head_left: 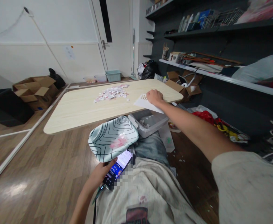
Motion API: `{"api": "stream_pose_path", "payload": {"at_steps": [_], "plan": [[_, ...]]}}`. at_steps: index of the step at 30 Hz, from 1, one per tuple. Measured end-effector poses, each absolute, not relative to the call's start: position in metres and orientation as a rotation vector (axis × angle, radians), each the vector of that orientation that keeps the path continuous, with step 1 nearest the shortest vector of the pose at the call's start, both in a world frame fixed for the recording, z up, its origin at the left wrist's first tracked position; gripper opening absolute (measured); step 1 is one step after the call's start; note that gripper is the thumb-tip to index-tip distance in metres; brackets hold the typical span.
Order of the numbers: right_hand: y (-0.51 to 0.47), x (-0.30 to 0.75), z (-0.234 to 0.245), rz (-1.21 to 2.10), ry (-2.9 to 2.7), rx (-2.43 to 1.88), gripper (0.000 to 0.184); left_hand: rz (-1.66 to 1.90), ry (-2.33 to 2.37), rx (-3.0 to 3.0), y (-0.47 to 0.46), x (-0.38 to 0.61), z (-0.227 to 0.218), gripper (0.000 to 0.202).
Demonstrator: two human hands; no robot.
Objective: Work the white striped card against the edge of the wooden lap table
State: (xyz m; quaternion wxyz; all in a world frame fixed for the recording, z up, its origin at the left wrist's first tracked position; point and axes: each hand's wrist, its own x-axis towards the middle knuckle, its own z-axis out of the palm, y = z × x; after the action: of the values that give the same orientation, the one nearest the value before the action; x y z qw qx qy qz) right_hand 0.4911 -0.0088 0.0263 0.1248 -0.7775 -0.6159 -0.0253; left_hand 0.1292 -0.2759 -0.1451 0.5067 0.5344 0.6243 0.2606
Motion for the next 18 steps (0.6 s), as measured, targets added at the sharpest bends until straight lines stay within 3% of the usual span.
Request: {"api": "stream_pose_path", "payload": {"at_steps": [9, 18], "plan": [[-0.010, 0.490, 0.028, -0.062, -1.806, -2.269, 0.058, 0.590, 1.354, 1.175, -0.297, 0.095, -0.145, 0.083], [-0.012, 0.491, 0.030, -0.054, -1.818, -2.264, 0.058, 0.606, 1.310, 1.205, -0.300, 0.071, -0.185, 0.073]]}}
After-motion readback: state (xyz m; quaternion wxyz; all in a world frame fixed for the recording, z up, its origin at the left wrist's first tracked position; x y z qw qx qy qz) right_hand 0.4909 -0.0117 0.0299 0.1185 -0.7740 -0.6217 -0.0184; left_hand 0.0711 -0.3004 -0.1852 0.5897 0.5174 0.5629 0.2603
